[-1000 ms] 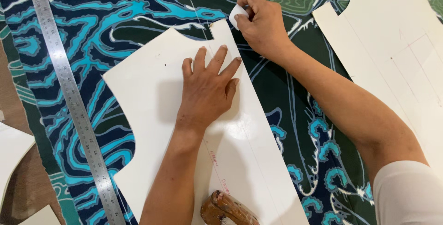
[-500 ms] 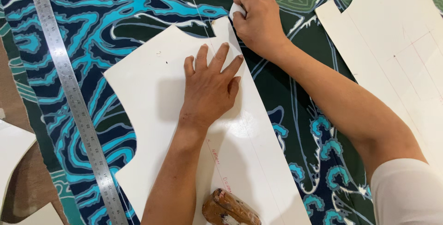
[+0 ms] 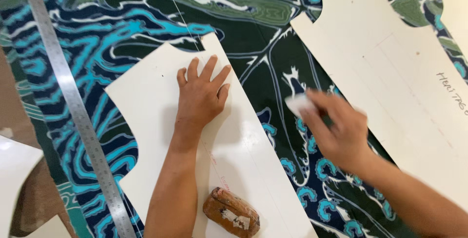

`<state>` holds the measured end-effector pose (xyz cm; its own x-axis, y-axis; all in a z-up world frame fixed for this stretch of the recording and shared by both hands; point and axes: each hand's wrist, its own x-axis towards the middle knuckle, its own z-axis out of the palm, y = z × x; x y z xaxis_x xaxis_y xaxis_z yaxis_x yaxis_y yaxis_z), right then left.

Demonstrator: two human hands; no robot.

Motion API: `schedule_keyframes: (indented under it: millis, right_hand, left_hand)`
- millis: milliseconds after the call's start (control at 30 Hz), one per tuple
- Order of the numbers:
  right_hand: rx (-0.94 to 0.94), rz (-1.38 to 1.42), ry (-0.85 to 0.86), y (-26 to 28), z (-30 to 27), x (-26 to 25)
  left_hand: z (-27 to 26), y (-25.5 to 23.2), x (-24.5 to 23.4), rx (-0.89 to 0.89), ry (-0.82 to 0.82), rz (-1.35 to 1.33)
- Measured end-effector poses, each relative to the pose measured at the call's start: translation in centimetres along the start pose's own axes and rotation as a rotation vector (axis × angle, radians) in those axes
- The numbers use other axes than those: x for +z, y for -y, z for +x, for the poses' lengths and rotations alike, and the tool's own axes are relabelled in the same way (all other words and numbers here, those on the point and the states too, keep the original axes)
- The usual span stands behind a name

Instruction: The person places paper pattern pieces on a patterned fabric, aligns them, and uses a ruler and chalk to trace and mark the fabric along the pattern edges. The person adjusts the pattern and ruler repeatedly to ensure accurate marking.

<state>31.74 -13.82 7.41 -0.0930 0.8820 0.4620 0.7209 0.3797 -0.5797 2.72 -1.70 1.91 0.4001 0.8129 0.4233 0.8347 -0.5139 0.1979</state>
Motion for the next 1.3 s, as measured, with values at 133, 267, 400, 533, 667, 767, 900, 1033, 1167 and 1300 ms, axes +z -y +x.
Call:
schedule_keyframes:
  millis: [133,267,400,533,667,767,900,1033,1167,1300]
  right_hand:
    - [0.435,0.03,0.052,-1.1,-15.3,-3.9]
    - [0.878,-0.063,0.101,-3.9,-28.4,-4.1]
    - [0.979,-0.1,0.037,-1.5,-36.6,-6.4]
    - [0.768,0.05,-0.085,3.7,-41.1,-9.8]
    - [0.706,0.262,-0.163,4.6,-40.4,-11.2]
    - [0.636,0.266,-0.177,5.6,-38.8,-11.7]
    - [0.542,0.211,-0.107,5.8,-39.8,-11.1]
    - [0.476,0.234,-0.031,5.9,-42.1,-11.4]
    - [0.386,0.248,0.028,5.5,-42.7,-10.6]
    - [0.317,0.199,0.06,5.6,-42.8,-10.4]
  left_hand:
    - [-0.2,0.3,0.9,0.002,0.005,0.048]
    - [-1.1,1.1,2.8,0.032,-0.004,0.084]
    - [-0.7,0.3,2.4,0.087,-0.055,0.237]
    - [-2.8,-3.1,0.9,0.028,-0.007,0.27]
    - [-10.1,-12.9,-3.0,0.201,0.198,-0.036]
    - [-17.3,-23.0,-6.4,0.375,0.197,-0.098]
    - [-26.0,-32.0,-6.8,0.426,0.44,-0.33]
    - [-30.6,-35.5,-5.7,0.453,0.48,-0.338]
    - [-32.9,-35.5,-4.3,0.415,0.457,-0.357]
    - [-34.2,-35.4,-3.5,0.386,0.433,-0.364]
